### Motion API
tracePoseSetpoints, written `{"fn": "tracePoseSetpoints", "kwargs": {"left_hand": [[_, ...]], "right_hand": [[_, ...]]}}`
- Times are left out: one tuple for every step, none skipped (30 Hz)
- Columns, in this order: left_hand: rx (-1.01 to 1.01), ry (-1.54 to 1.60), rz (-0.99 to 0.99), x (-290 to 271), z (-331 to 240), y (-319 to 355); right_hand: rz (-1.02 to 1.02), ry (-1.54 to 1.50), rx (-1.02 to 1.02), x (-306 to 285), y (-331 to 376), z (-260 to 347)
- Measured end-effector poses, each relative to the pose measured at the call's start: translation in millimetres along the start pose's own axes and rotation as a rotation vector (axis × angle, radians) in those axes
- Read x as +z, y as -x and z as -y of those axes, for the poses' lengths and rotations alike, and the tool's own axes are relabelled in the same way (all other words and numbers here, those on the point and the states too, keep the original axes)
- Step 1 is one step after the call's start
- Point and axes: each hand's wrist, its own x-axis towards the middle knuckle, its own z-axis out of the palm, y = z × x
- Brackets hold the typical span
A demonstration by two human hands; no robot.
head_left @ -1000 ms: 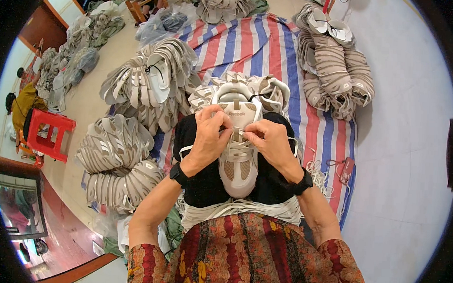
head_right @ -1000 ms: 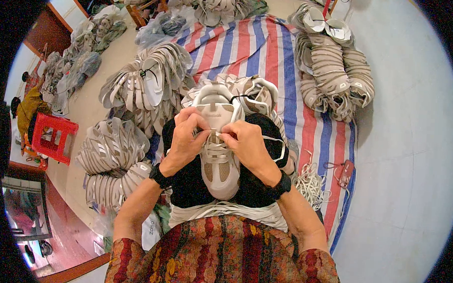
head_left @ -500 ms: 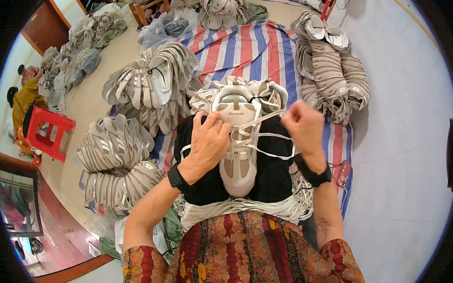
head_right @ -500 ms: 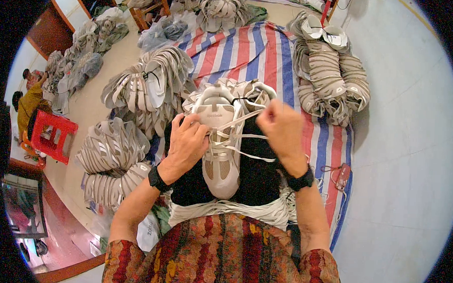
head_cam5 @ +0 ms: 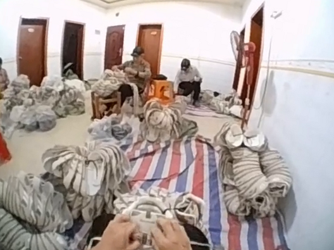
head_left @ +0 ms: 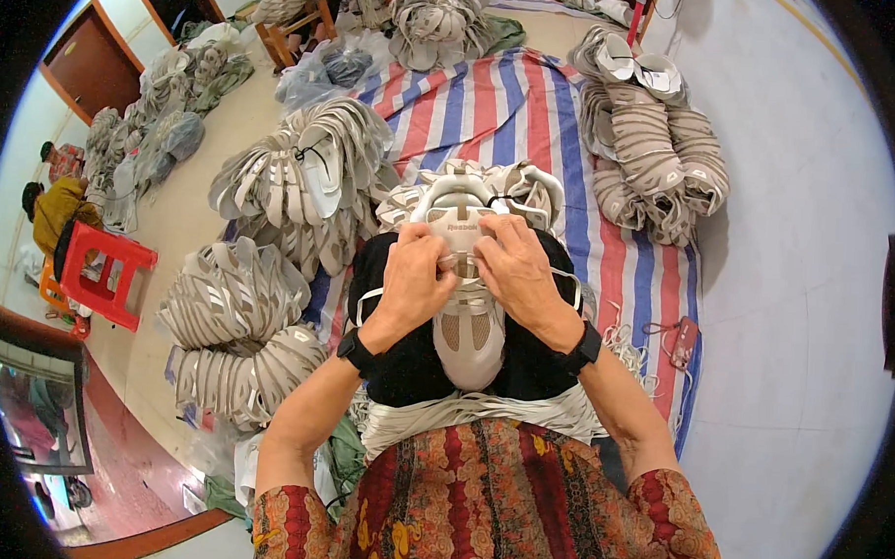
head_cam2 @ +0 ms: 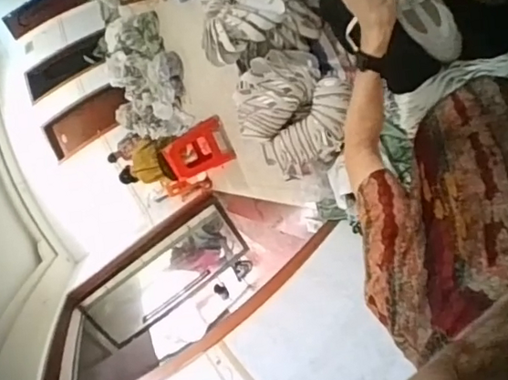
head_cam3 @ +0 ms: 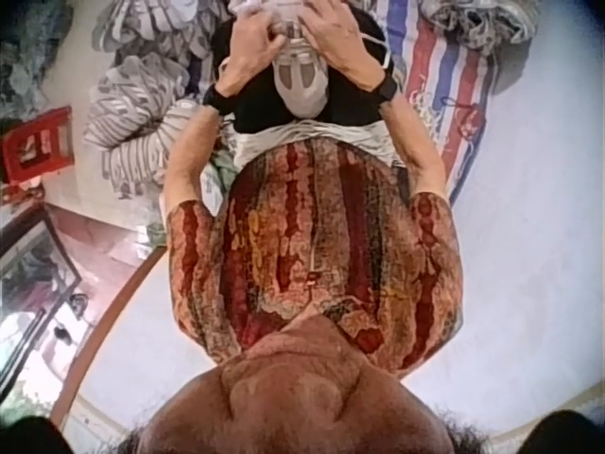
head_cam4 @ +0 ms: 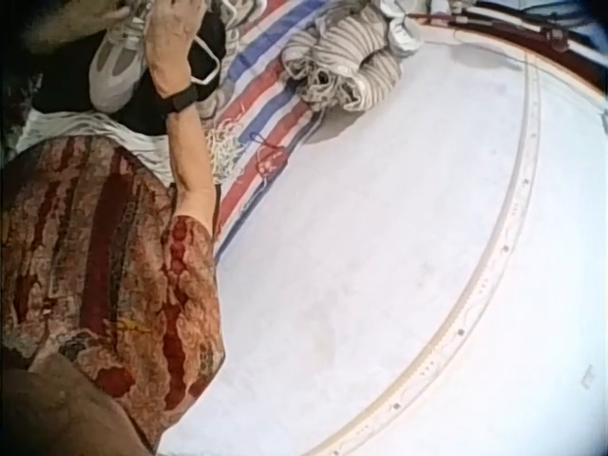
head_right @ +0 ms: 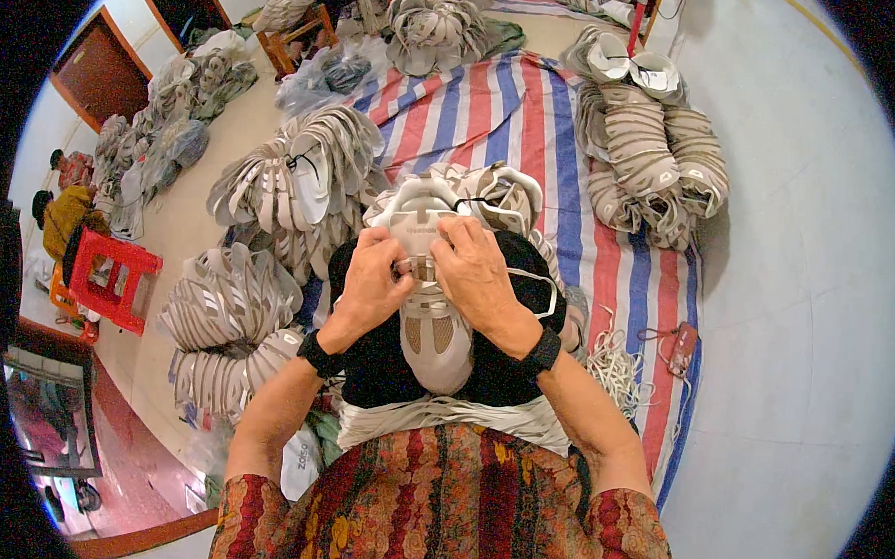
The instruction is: The recorder is threading laces into a white sneaker while surrounded by large quantities of shoe components.
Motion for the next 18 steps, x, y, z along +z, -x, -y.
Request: {"fn": "tracePoseSetpoints", "kwargs": {"left_hand": [[0.018,-0.020,-0.019,2,3,2],[0.035,-0.040,-0.038,2,5,3],[0.036,-0.039,-0.036,2,4,2],[0.103,-0.060,-0.043,1,4,2],[0.169,-0.081,-0.051,0,4,2],[0.170,-0.081,-0.050,-1,1,1],[0.271,-0.211,-0.073,-3,-2,1],[0.372,-0.341,-0.096,-5,-6,0],[0.371,-0.339,-0.095,-7,-11,0],[0.348,-0.389,-0.079,-9,-17,-1],[0.325,-0.438,-0.062,-10,-20,-1],[0.322,-0.441,-0.065,-9,-16,-2],[0.304,-0.366,-0.093,-6,-10,-4],[0.286,-0.290,-0.120,-5,-6,-5],[0.283,-0.290,-0.120,-6,-4,-5],[0.298,-0.280,-0.157,-6,-3,-4],[0.312,-0.271,-0.194,-7,-1,-3],[0.311,-0.266,-0.191,-8,2,-2]], "right_hand": [[-0.001,0.000,0.001,0,0,0],[0.005,-0.043,0.010,-1,0,0],[0.011,-0.086,0.020,-3,-1,0],[0.011,-0.085,0.021,-5,-1,0],[0.024,-0.094,0.025,-7,-2,-1],[0.037,-0.103,0.029,-7,-2,-2],[0.037,-0.103,0.029,-6,-3,-4],[0.038,-0.055,0.002,-4,-3,-5],[0.042,-0.007,-0.023,-3,-3,-5],[0.044,-0.007,-0.022,-3,-3,-5],[0.068,0.025,0.001,-2,-3,-4],[0.089,0.053,0.018,-1,-4,-3],[0.089,0.052,0.014,-1,-6,-3],[0.039,0.057,-0.002,-2,-8,-2],[-0.008,0.062,-0.016,-3,-9,-2],[-0.005,0.059,-0.016,-5,-10,-2],[-0.058,0.092,-0.022,-10,-12,-4],[-0.110,0.131,-0.022,-16,-12,-8]]}}
